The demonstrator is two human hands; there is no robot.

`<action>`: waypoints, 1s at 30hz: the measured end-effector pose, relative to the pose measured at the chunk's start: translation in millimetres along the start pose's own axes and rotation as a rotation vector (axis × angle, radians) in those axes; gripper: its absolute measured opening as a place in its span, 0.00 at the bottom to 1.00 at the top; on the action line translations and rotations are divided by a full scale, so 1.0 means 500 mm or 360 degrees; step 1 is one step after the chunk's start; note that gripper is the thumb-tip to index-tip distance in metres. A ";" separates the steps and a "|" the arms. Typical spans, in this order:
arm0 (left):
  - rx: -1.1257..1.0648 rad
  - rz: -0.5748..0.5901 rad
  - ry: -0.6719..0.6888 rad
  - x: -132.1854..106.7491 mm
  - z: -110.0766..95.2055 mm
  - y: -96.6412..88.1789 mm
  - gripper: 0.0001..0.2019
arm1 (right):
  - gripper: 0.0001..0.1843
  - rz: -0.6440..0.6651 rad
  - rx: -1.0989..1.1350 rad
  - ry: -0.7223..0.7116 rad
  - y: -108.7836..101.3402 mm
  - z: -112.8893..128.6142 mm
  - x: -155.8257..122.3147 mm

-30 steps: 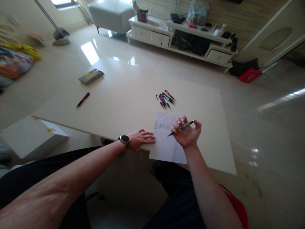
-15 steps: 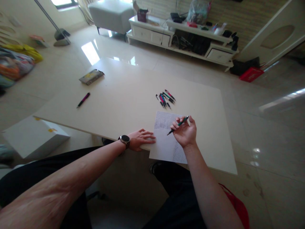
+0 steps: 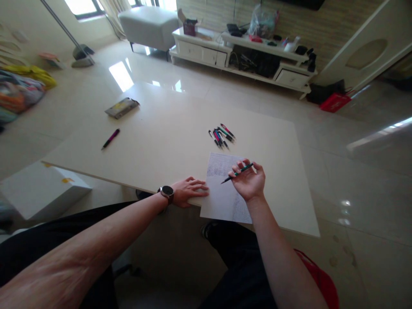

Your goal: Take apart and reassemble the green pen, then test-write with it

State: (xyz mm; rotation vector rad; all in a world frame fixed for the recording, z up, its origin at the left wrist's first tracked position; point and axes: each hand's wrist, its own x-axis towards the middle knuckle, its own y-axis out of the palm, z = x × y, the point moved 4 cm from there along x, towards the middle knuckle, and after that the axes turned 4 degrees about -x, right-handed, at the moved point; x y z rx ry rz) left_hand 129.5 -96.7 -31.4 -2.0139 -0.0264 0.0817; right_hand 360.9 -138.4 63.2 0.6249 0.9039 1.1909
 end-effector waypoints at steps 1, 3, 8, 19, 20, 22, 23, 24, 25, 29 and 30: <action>0.0003 -0.0006 -0.0005 0.000 0.001 0.001 0.44 | 0.07 -0.0010 0.0003 -0.0004 0.000 0.001 0.000; 0.0006 -0.0022 -0.0012 0.001 0.002 0.003 0.44 | 0.08 -0.0035 -0.0008 -0.0013 0.000 0.002 0.000; 0.0005 -0.0045 0.0002 0.001 0.002 0.005 0.44 | 0.10 -0.0022 -0.0060 -0.0031 0.002 0.003 0.000; -0.0011 -0.0038 0.0004 0.001 0.002 0.003 0.43 | 0.10 -0.0008 -0.0039 -0.0026 0.005 0.004 -0.002; -0.0011 -0.0036 0.0005 0.001 0.003 0.003 0.43 | 0.10 -0.0001 -0.0050 -0.0031 0.006 0.004 -0.003; -0.0008 -0.0035 -0.0001 0.001 0.003 0.004 0.44 | 0.10 0.0006 -0.0064 -0.0033 0.006 0.004 -0.002; -0.0005 -0.0035 -0.0006 0.001 0.004 0.005 0.44 | 0.09 0.0002 -0.0057 -0.0029 0.005 0.004 -0.002; -0.0001 -0.0035 -0.0011 0.001 0.004 0.006 0.44 | 0.09 0.0000 -0.0042 -0.0023 0.005 0.004 -0.002; 0.0003 -0.0033 -0.0014 0.001 0.004 0.007 0.44 | 0.09 0.0000 -0.0020 -0.0018 0.004 0.004 -0.002; 0.0012 -0.0033 -0.0009 0.001 0.004 0.009 0.45 | 0.07 0.0034 0.0076 -0.0006 0.007 0.004 -0.003; 0.0014 -0.0037 -0.0005 0.001 0.004 0.009 0.45 | 0.06 0.0043 0.0088 -0.0003 0.008 0.004 -0.003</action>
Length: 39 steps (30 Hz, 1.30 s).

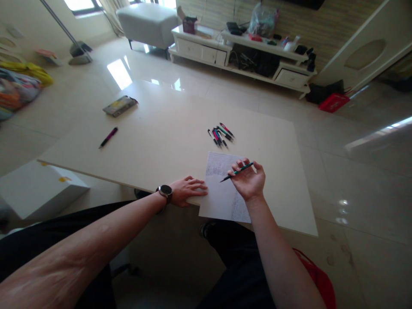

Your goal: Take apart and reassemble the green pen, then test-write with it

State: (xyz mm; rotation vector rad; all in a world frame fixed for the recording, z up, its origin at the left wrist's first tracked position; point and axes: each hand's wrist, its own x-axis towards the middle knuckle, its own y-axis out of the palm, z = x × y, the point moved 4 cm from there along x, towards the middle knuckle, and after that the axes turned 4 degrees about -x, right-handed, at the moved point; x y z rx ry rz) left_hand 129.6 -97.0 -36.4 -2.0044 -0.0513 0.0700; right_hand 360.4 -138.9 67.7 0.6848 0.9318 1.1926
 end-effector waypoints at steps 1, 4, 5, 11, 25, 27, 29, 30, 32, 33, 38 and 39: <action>0.0002 -0.0005 0.0004 0.000 0.000 0.000 0.45 | 0.06 0.0007 0.0006 0.0000 0.001 0.000 -0.001; 0.0009 -0.0019 0.0005 0.000 0.000 0.000 0.44 | 0.05 0.0035 -0.0001 -0.0007 0.005 0.001 -0.003; 0.0010 -0.0022 0.0004 0.000 0.000 -0.001 0.44 | 0.05 0.0042 -0.0007 -0.0009 0.006 0.001 -0.004; 0.0008 -0.0011 0.0005 0.000 -0.001 -0.003 0.44 | 0.09 -0.0061 -0.0209 -0.0077 0.005 0.004 -0.004; 0.0022 0.0008 -0.0009 0.000 -0.002 -0.002 0.44 | 0.11 -0.0122 -0.0449 -0.0125 -0.006 0.006 -0.001; 0.0025 0.0000 -0.0012 0.001 -0.003 -0.003 0.44 | 0.11 -0.0080 -0.0490 -0.0136 -0.004 0.007 -0.001; 0.0026 -0.0010 -0.0012 0.001 -0.003 -0.003 0.44 | 0.10 -0.0050 -0.0513 -0.0152 -0.003 0.008 -0.001; 0.0025 -0.0012 -0.0009 0.001 -0.002 -0.003 0.44 | 0.11 -0.0046 -0.0510 -0.0171 -0.003 0.010 0.000; 0.0024 -0.0010 -0.0003 0.000 -0.002 -0.003 0.44 | 0.14 -0.0077 -0.0510 -0.0225 -0.007 0.012 0.005; 0.0025 -0.0007 0.0001 0.000 -0.002 -0.003 0.44 | 0.17 -0.0123 -0.0533 -0.0258 -0.012 0.012 0.009; 0.0052 0.0018 0.0050 -0.003 -0.005 0.000 0.40 | 0.16 -0.0473 -0.0914 -0.0331 -0.062 -0.004 0.033; 0.0058 0.0023 0.0060 -0.003 -0.005 0.001 0.40 | 0.17 -0.0490 -0.1014 -0.0343 -0.072 -0.010 0.036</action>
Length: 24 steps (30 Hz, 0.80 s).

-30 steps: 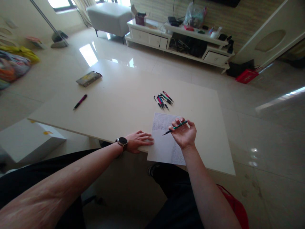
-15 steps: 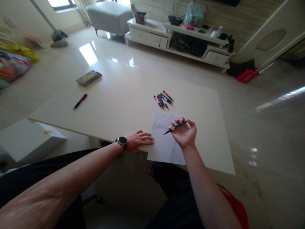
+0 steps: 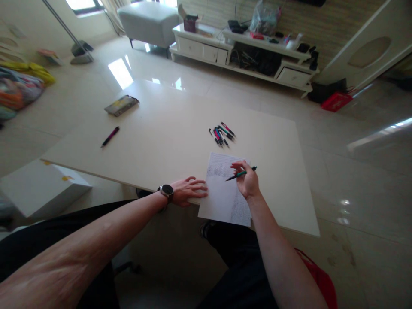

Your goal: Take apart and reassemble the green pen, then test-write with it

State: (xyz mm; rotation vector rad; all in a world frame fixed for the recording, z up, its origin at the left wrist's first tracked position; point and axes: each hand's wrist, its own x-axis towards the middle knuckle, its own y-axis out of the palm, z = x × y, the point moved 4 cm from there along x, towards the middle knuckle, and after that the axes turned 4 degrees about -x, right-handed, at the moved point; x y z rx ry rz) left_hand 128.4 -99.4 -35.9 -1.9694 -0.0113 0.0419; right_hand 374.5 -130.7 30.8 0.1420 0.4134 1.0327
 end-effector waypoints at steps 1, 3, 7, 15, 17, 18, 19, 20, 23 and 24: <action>0.0004 0.0004 0.0009 0.000 0.000 0.001 0.40 | 0.19 0.0012 -0.0117 -0.0033 -0.002 -0.010 0.002; 0.0005 0.0009 0.0023 0.001 0.002 0.002 0.41 | 0.28 0.0087 -0.0411 -0.0083 -0.002 -0.026 0.002; -0.0007 -0.0002 0.0047 0.002 0.004 -0.001 0.41 | 0.36 0.0384 -0.0856 -0.0048 0.014 -0.055 -0.005; -0.0038 -0.0029 0.0056 0.001 -0.001 -0.012 0.41 | 0.08 0.0338 -0.1453 -0.0452 0.008 -0.086 0.008; -0.0048 -0.0020 0.0054 0.001 0.000 -0.011 0.41 | 0.07 0.0429 -0.1519 -0.0421 0.006 -0.099 0.008; -0.0052 -0.0016 0.0054 0.000 0.000 -0.011 0.42 | 0.07 0.0463 -0.1568 -0.0421 0.007 -0.104 0.007; -0.0053 -0.0015 0.0055 0.000 0.001 -0.010 0.42 | 0.07 0.0479 -0.1619 -0.0433 0.008 -0.106 0.006; -0.0055 -0.0016 0.0058 0.000 0.001 -0.008 0.42 | 0.07 0.0476 -0.1661 -0.0451 0.010 -0.107 0.004; -0.0056 -0.0038 0.0073 0.000 0.002 -0.006 0.43 | 0.07 0.0456 -0.1730 -0.0494 0.020 -0.106 0.000; -0.0055 -0.0048 0.0080 0.000 0.002 -0.005 0.43 | 0.06 0.0451 -0.1745 -0.0503 0.023 -0.105 -0.001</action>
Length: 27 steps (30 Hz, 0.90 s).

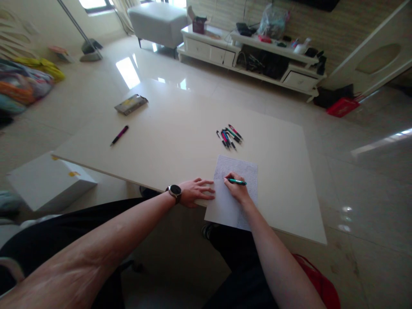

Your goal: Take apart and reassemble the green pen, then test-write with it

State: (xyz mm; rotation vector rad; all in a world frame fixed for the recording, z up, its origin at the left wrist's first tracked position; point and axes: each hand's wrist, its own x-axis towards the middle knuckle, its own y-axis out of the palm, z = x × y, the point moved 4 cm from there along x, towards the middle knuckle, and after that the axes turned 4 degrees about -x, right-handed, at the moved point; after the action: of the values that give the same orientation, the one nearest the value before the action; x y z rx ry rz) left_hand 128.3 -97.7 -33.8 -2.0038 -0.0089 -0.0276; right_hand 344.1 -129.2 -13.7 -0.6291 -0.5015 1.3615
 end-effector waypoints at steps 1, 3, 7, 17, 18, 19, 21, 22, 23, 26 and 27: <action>0.0002 -0.0009 0.0006 0.000 0.000 0.000 0.43 | 0.06 -0.0002 -0.0014 -0.0001 0.000 0.003 0.001; 0.0006 -0.0019 0.0020 0.000 -0.001 0.000 0.43 | 0.07 0.0016 -0.0033 0.0004 0.001 0.006 0.003; 0.0006 -0.0015 0.0020 0.000 -0.001 -0.001 0.43 | 0.08 0.0062 -0.0045 -0.0008 0.002 0.007 0.008; -0.0009 0.0000 0.0001 -0.001 -0.002 -0.003 0.44 | 0.09 0.0032 -0.0071 -0.0006 -0.003 0.003 0.012; -0.0013 -0.0003 0.0006 -0.001 -0.003 -0.003 0.44 | 0.09 0.0054 -0.0078 -0.0007 -0.002 0.003 0.012; -0.0015 -0.0009 0.0006 -0.001 -0.003 -0.003 0.43 | 0.08 0.0084 -0.0081 -0.0008 -0.001 0.003 0.012; -0.0014 -0.0015 0.0005 0.000 -0.003 -0.004 0.43 | 0.08 0.0129 -0.0067 -0.0001 0.001 0.004 0.012; -0.0014 -0.0016 0.0003 0.000 -0.002 -0.004 0.43 | 0.08 0.0128 -0.0054 0.0008 0.001 0.004 0.013; -0.0014 -0.0015 0.0000 0.000 -0.002 -0.004 0.43 | 0.08 0.0109 -0.0039 0.0016 0.000 0.005 0.013; -0.0006 0.0003 -0.0002 0.000 -0.001 -0.003 0.42 | 0.08 0.0043 -0.0017 0.0028 -0.003 0.004 0.012; -0.0002 0.0004 -0.0003 0.000 -0.001 -0.003 0.42 | 0.08 0.0039 -0.0020 0.0026 -0.003 0.003 0.012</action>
State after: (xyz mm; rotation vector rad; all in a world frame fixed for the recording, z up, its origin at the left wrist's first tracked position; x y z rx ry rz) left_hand 128.5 -97.4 -32.2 -2.0048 -0.0074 -0.0238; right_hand 345.3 -123.1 -11.8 -0.6582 -0.4912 1.3765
